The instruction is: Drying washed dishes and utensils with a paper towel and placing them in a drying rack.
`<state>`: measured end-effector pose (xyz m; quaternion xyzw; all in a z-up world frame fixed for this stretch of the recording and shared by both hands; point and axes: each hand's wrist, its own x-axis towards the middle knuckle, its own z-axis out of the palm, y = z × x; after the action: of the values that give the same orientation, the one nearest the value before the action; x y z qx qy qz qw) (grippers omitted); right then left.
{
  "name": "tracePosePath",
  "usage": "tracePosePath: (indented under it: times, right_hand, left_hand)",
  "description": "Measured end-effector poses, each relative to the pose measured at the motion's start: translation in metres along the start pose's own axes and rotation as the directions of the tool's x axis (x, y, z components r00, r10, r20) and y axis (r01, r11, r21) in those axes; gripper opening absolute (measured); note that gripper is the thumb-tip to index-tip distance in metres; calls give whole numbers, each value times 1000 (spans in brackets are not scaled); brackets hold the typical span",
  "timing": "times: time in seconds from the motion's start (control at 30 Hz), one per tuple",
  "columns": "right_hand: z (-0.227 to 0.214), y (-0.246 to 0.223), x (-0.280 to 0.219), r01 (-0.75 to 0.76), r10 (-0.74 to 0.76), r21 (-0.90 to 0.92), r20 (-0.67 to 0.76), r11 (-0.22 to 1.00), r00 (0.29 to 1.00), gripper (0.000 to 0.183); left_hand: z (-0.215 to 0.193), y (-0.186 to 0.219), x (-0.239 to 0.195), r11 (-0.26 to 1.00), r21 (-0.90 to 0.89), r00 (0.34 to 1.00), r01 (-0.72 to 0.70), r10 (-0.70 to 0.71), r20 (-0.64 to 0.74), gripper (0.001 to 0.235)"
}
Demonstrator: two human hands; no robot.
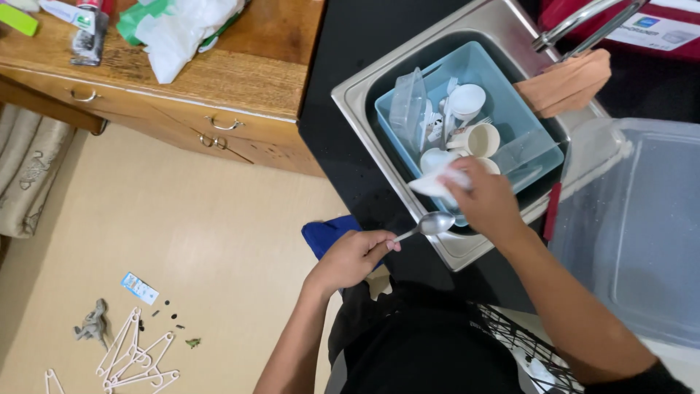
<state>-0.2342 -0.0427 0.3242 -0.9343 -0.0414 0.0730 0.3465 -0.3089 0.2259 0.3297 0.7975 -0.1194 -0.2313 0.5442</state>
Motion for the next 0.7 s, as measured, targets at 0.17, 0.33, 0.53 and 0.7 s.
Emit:
tracePosePath:
  times: [0.17, 0.33, 0.53, 0.7]
  right_hand:
    - [-23, -15, 1, 49, -162, 216, 546, 975, 822, 33]
    - [-33, -6, 22, 108, -337, 382, 607, 918, 720, 42]
    - [-18, -6, 29, 266, -254, 75, 619, 961, 744, 32]
    - [2, 17, 33, 25, -260, 311, 744, 950, 616, 34]
  left_hand:
    - [2, 2, 7, 978, 142, 983, -150, 163, -88, 16]
    - [3, 14, 9, 975, 166, 985, -149, 162, -65, 15]
    - [-1, 25, 9, 964, 260, 983, -45, 90, -163, 17]
    - [-7, 18, -9, 977, 210, 984, -47, 81, -157, 16]
